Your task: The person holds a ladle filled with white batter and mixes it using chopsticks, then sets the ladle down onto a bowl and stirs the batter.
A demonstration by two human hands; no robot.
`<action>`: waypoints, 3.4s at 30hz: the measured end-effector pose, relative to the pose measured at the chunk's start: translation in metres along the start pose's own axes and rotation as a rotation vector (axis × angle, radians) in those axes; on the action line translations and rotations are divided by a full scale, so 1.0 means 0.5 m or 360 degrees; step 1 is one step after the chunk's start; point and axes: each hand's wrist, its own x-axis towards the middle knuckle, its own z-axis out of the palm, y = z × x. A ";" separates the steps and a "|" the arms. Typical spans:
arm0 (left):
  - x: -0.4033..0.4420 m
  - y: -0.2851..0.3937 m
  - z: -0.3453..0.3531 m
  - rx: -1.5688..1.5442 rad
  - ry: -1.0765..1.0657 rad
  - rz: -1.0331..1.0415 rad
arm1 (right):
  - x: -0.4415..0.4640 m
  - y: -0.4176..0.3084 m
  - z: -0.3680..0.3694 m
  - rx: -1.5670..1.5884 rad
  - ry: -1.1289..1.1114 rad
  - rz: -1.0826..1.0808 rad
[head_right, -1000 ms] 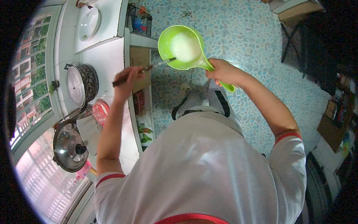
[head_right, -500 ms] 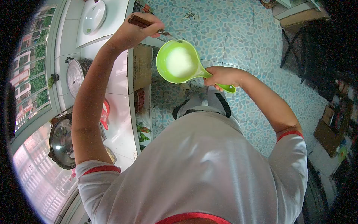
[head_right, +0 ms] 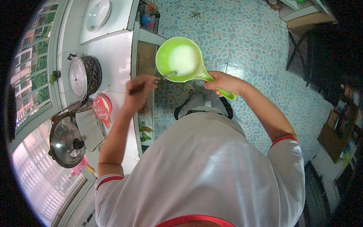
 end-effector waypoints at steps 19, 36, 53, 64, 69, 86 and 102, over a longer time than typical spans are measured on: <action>0.019 0.090 0.147 0.0230 0.0520 0.0580 | 0.129 0.037 0.091 0.0607 0.0000 -0.0516; -0.020 0.102 0.141 0.0462 0.0266 0.0632 | 0.174 0.062 0.072 -0.0040 0.0453 -0.0694; -0.018 -0.016 0.045 0.0199 0.0611 0.0054 | 0.133 0.020 0.057 -0.0218 0.0605 -0.0373; 0.008 -0.050 -0.028 -0.0041 0.0531 -0.0256 | 0.094 0.012 0.045 -0.0496 0.0638 -0.0184; 0.098 0.012 -0.122 0.0226 0.0301 0.0182 | 0.065 0.000 0.026 -0.0640 0.0486 -0.0129; 0.139 -0.007 -0.083 -0.0019 0.0271 0.0001 | 0.046 -0.018 0.008 -0.0554 0.0286 0.0026; 0.095 0.081 0.071 0.0493 -0.0013 0.0651 | 0.100 -0.001 0.036 0.0155 -0.0044 -0.0075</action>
